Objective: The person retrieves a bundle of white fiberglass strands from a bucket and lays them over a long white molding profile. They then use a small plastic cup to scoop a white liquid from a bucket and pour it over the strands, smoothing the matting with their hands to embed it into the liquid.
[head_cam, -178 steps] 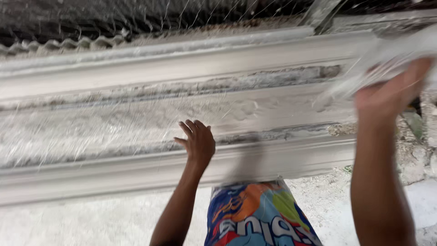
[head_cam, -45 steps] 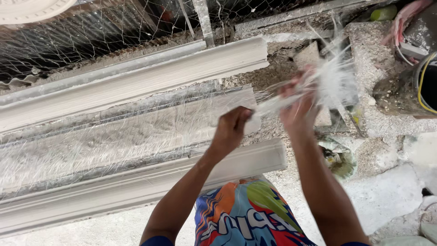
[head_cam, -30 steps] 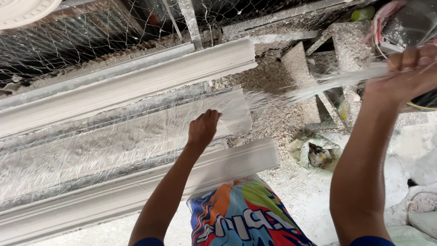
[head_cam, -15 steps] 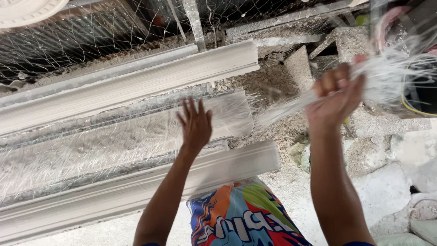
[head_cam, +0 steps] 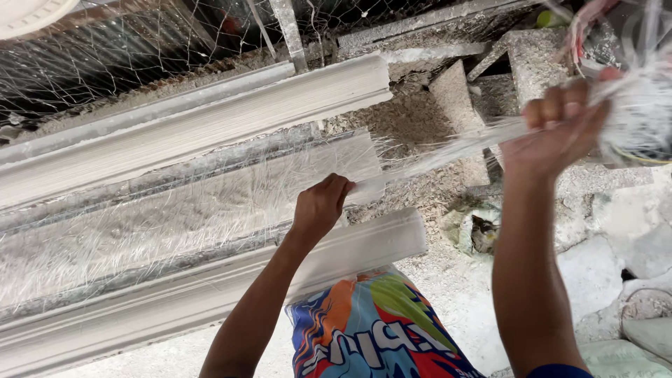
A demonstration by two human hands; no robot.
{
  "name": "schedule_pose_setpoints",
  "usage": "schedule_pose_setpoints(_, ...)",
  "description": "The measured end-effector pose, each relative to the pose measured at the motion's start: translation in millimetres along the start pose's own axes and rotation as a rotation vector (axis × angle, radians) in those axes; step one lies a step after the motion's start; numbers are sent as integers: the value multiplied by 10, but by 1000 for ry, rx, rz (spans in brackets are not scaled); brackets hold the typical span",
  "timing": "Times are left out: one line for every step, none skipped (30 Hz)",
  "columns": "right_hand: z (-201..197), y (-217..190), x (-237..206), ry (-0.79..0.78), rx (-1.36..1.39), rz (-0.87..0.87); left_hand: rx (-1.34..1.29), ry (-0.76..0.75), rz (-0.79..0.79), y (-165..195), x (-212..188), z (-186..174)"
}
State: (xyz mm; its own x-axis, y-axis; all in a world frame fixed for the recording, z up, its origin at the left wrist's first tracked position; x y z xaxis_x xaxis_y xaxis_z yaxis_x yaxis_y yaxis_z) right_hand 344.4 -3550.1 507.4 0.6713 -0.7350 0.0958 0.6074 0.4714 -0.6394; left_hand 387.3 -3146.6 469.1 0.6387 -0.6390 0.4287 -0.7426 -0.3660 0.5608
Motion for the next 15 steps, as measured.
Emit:
schedule_pose_setpoints(-192, -119, 123, 51, 26, -38, 62, -54, -5, -68, -25, 89)
schedule_pose_setpoints(-378, -231, 215, 104, 51, -76, 123, -110, -12, -136, -51, 173)
schedule_pose_setpoints(-428, -318, 286, -3, -8, -89, 188, -163, -37, -213, -90, 233)
schedule_pose_setpoints(-461, -401, 327, -109, -68, -106, 253, -216, -61, -280, -128, 283)
schedule_pose_setpoints(-471, -460, 333, -215, -129, -126, 317, -267, -84, -334, -163, 324)
schedule_pose_setpoints(-546, -492, 340, -206, -106, -114, 359, -264, -81, -357, -179, 327)
schedule_pose_setpoints(-602, -519, 322, -193, -83, -101, 399, -265, -77, -362, -191, 323)
schedule_pose_setpoints(-640, -514, 298, -160, -70, -85, 438, -266, -74, -363, -195, 311)
schedule_pose_setpoints(-656, -505, 260, -127, -56, -69, 452, -240, -52, -345, -186, 285)
schedule_pose_setpoints(-657, -463, 222, -77, -50, -49, 467, -211, -34, -327, -181, 258)
schedule_pose_setpoints(-639, -419, 186, -29, -43, -29, 485, -181, -15, -312, -178, 231)
schedule_pose_setpoints(-588, -372, 149, -13, -23, -24, 515, -170, -11, -301, -170, 208)
schedule_pose_setpoints(-529, -322, 118, 1, -3, -21, 545, -157, -5, -289, -154, 181)
schedule_pose_setpoints(-471, -279, 94, 14, 17, -19, 575, -144, 3, -274, -140, 156)
schedule_pose_setpoints(-368, -243, 79, -36, -8, -23, 578, -105, 13, -254, -123, 119)
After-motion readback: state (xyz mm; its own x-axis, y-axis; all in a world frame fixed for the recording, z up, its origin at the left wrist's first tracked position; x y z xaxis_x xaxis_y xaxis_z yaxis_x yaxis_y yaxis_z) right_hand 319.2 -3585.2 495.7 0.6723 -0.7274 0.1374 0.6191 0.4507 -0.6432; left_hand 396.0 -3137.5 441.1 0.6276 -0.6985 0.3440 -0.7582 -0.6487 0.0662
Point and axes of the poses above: each hand's wrist, its own x-axis towards the middle knuckle, its own z-axis out of the palm, y = z × x, the point moved 7 cm from there along x, towards the middle knuckle, and after that the axes turned 11 degrees about z, right-handed, at the moved point
